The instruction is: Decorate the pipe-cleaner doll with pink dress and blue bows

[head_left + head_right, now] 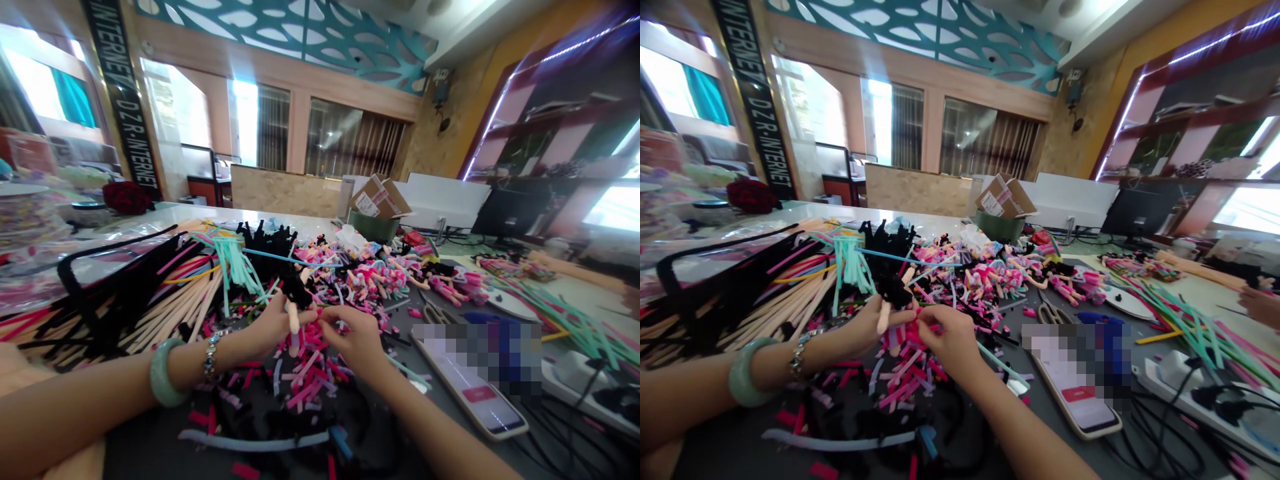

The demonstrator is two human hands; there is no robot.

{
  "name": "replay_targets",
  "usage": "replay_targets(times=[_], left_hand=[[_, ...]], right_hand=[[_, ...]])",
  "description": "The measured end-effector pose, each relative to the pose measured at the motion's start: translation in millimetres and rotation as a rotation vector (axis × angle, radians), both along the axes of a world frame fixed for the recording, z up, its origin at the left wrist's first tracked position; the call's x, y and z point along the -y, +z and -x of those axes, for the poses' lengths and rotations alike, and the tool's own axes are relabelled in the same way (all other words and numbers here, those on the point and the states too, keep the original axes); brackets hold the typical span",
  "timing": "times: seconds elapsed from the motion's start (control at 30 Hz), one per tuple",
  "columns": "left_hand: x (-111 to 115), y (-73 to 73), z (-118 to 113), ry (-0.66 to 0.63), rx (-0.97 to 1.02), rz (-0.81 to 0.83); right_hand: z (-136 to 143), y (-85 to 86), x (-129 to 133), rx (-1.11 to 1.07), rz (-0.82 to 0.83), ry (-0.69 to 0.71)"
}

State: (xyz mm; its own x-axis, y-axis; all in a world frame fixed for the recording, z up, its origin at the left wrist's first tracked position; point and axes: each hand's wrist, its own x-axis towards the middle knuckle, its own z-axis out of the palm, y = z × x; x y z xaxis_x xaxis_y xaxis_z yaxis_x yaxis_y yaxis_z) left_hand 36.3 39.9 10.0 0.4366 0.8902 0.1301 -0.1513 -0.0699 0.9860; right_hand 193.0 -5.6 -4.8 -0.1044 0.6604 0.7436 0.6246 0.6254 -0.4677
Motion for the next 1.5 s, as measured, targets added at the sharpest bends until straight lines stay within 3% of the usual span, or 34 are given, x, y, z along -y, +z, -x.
replay_targets(times=[0.23,0.57,1.07,1.23,1.5], left_hand=[[-2,-3.6,0,-0.005,0.011,0.048],[-15,-10.0,0,-0.039,-0.002,-0.009],[-12,-3.9,0,-0.069,-0.161,-0.228],[-8,-1.1,-1,-0.097,-0.166,-0.268],[-2,9.7,0,-0.068,-0.220,-0.294]], right_hand=[[0,-1.7,0,-0.053,0.016,-0.048],[-1,-3.1,-3,-0.032,-0.040,-0.069],[-7,3.1,-2,0.368,-0.308,-0.043],[-10,10.6,-1,0.538,-0.320,0.014],[-10,17.9,5,0.670,-0.306,-0.023]])
